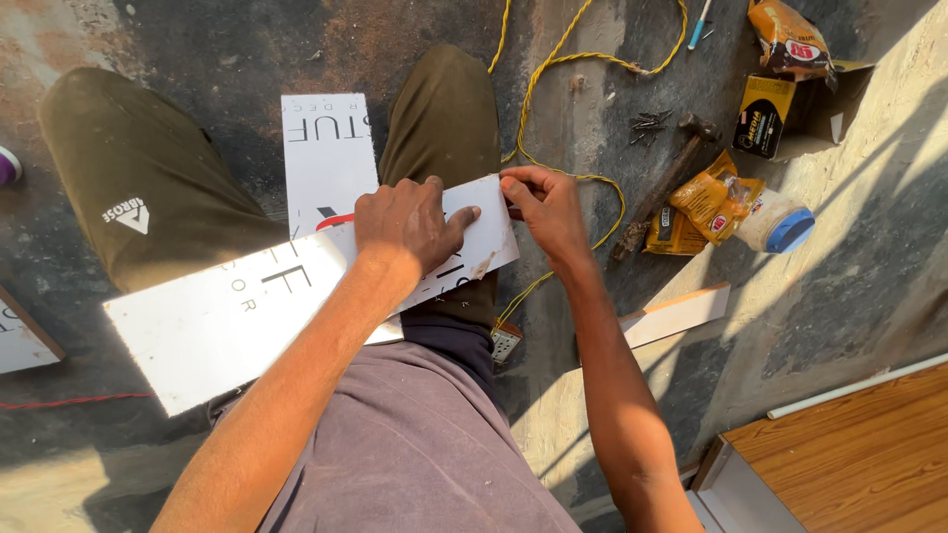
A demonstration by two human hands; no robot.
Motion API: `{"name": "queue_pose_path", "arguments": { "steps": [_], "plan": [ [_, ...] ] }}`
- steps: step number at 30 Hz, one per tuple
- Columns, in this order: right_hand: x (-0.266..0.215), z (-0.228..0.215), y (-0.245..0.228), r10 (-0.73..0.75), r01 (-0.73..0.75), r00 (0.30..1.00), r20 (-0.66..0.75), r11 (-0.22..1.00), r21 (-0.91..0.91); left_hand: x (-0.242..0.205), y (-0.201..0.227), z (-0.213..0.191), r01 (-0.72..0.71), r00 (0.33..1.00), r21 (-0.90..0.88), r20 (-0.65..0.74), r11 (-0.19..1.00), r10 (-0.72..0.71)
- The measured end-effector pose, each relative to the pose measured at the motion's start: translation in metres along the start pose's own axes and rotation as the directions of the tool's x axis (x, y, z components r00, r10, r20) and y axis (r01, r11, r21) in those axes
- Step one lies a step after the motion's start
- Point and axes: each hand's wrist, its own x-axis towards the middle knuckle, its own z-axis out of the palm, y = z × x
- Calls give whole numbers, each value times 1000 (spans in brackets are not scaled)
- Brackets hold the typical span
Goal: The person sits on the floor and assembles small white wooden boards. They apply glue to the edges of the boards, press them together, and then use a hammer and nails to secure the pieces.
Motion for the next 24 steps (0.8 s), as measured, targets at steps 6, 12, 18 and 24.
{"name": "queue_pose_path", "arguments": {
  "steps": [6, 12, 18, 24],
  "plan": [
    [3, 9, -11, -104, 82, 991, -83, 969, -233, 4, 3, 2, 28, 998, -10, 60, 1000, -27],
    [-23, 33, -7, -531, 376, 843, -87, 697, -611, 4, 5, 1, 32, 999, -15, 43, 999, -32],
    [-23, 17, 9, -164, 164, 962, -220, 986, -20, 3, 2, 0, 43, 999, -38, 19, 998, -43],
    [-10, 12, -3, -194, 159, 969, -151, 964, -214, 5, 6, 7, 21, 1000, 17, -4, 1000, -21]
  ]
}}
